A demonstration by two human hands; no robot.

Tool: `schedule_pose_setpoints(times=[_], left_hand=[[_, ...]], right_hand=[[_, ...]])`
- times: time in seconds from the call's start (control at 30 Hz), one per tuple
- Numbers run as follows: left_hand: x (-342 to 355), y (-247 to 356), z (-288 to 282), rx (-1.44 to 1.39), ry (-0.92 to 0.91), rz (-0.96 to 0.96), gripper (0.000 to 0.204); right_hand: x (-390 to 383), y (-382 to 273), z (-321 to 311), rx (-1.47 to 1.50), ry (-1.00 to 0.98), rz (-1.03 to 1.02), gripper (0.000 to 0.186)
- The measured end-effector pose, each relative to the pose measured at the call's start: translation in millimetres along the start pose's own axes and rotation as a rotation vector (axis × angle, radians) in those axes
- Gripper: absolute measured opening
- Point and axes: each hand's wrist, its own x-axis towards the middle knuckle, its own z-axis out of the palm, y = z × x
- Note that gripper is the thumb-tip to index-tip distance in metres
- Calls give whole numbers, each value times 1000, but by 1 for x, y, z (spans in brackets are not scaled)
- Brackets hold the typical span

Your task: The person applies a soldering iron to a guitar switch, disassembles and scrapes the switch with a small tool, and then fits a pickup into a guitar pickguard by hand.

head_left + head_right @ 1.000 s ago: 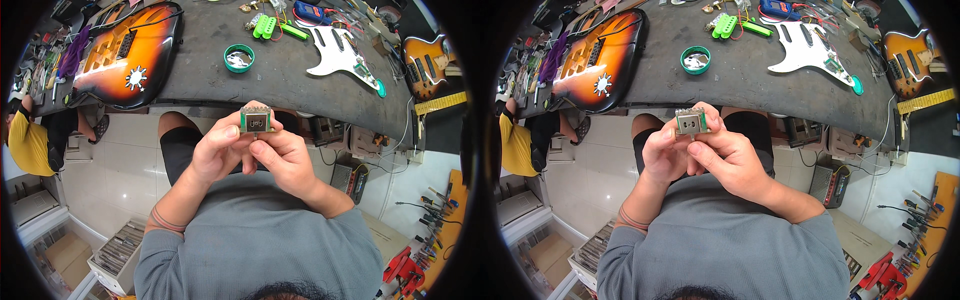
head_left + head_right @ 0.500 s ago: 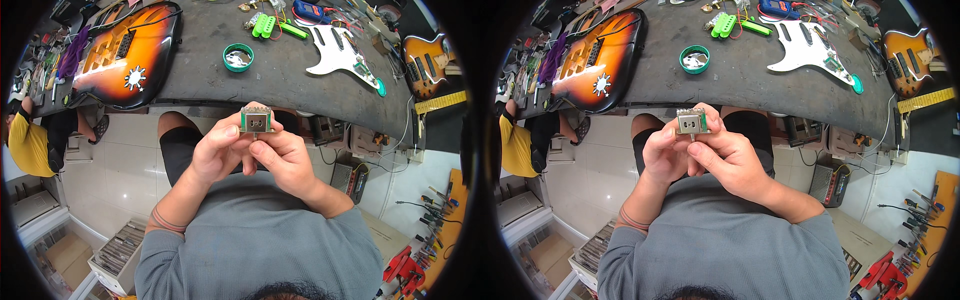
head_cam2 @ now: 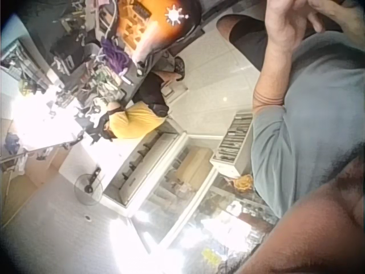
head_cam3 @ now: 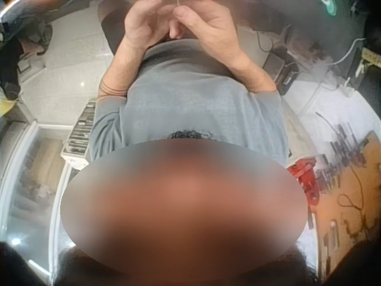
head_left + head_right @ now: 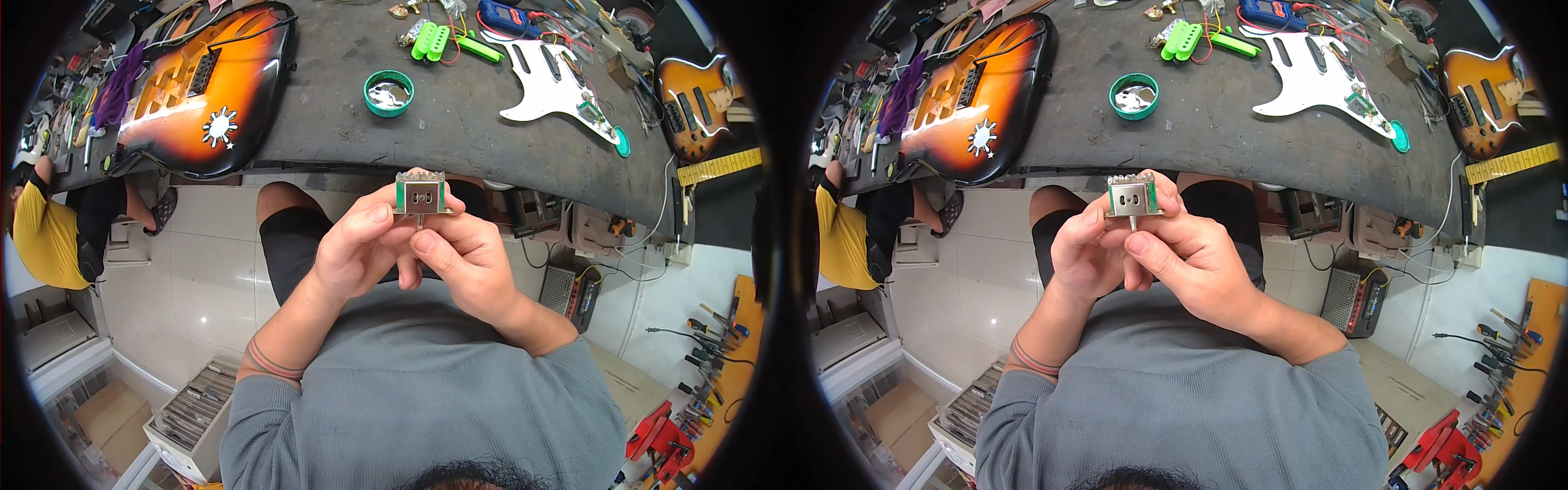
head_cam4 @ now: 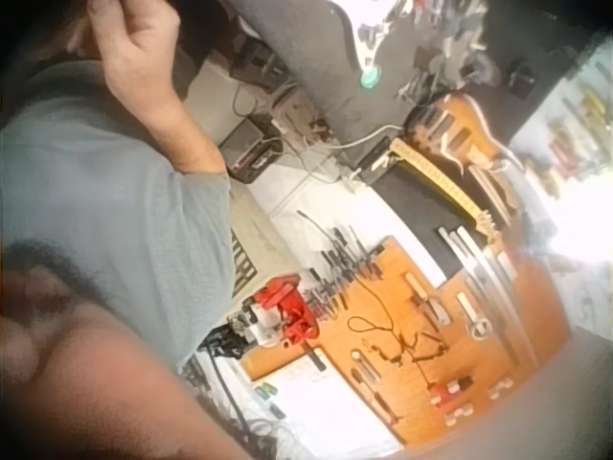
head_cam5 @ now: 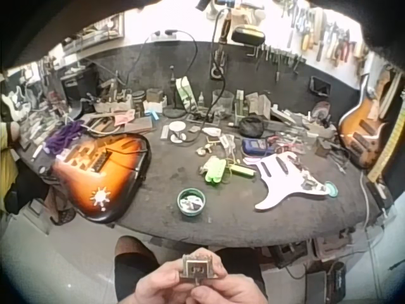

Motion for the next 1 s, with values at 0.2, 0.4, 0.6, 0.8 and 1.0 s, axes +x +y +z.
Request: schedule_pose_setpoints(times=[0.2, 0.4, 0.6, 0.8, 1.0], left_hand=[[0, 1, 1, 3, -4, -8, 73], [1, 6, 5, 13, -1, 28, 68], [7, 44, -6, 1322, 71, 573, 50], [-2, 56, 13, 1554, 144, 604, 59], [-2, 52, 21, 1607, 112, 664, 65]], right_hand=[[0, 0, -1, 7, -7, 7, 28], [1, 3, -3, 25, -9, 12, 27], [7, 1, -24, -187, 86, 39, 19], [7, -9, -39, -127, 205, -26, 19], [6, -23, -29, -3, 106, -17, 20]])
